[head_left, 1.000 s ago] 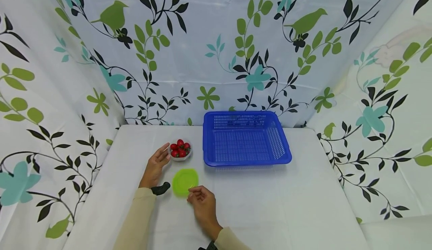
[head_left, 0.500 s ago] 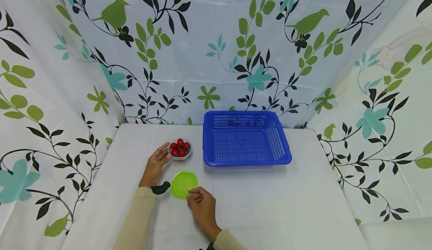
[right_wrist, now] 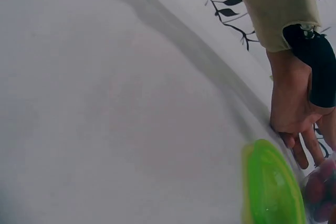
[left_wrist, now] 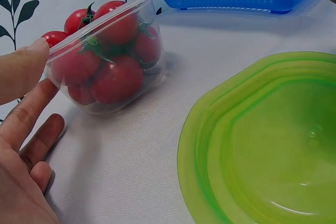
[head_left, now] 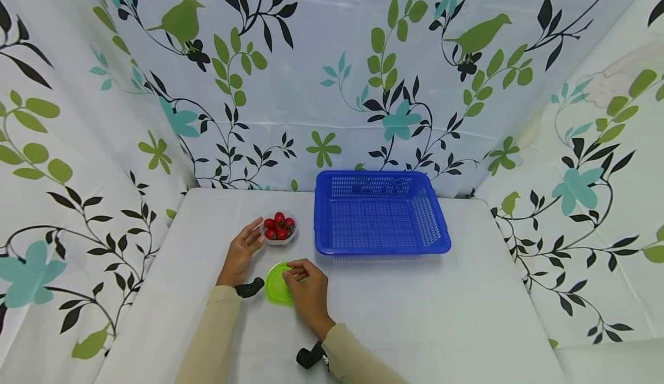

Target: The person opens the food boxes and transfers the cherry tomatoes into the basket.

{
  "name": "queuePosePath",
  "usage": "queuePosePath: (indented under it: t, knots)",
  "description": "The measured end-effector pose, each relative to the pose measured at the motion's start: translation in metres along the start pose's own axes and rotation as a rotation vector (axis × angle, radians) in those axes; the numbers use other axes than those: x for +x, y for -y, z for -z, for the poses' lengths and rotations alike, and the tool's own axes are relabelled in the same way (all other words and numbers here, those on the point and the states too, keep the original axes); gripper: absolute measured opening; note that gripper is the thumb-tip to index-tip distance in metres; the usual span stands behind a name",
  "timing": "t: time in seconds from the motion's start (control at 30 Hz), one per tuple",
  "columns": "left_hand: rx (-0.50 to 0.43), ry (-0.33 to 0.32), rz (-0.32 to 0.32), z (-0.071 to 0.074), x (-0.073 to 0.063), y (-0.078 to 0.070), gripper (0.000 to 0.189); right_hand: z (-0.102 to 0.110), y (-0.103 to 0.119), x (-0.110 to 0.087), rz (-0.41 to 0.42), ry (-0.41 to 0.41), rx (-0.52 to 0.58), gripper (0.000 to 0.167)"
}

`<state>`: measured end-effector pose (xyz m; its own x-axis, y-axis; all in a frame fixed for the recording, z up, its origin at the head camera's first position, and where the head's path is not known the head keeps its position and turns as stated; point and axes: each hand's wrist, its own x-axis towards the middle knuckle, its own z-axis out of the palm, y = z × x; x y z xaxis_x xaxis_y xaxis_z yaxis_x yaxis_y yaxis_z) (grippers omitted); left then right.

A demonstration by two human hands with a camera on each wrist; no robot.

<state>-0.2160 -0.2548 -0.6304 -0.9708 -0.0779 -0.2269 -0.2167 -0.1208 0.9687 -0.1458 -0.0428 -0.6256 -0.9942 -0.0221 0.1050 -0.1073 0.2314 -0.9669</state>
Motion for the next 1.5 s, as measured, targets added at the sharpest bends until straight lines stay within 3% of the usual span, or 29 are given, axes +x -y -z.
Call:
queuePosePath:
  t: [0.27, 0.53, 0.67, 1.17, 1.5]
  knots:
    - [-0.001, 0.013, -0.023, 0.002, 0.000, 0.001, 0.064, -0.017, 0.018, 0.029, 0.063, -0.004, -0.027, 0.019]
    - [-0.007, 0.025, -0.014, 0.002, -0.002, 0.000, 0.065, -0.029, 0.027, 0.049, 0.020, -0.035, -0.123, 0.031]
    - [-0.001, 0.025, -0.015, 0.002, -0.001, 0.000, 0.065, -0.030, 0.027, 0.058, 0.038, -0.052, -0.137, 0.033]
    - [0.009, -0.005, 0.005, 0.000, -0.002, -0.001, 0.063, -0.039, 0.028, 0.076, 0.042, -0.068, -0.254, 0.036]
    - [0.013, -0.007, 0.005, 0.001, 0.001, 0.003, 0.063, -0.042, 0.030, 0.080, 0.037, -0.015, -0.392, 0.034]
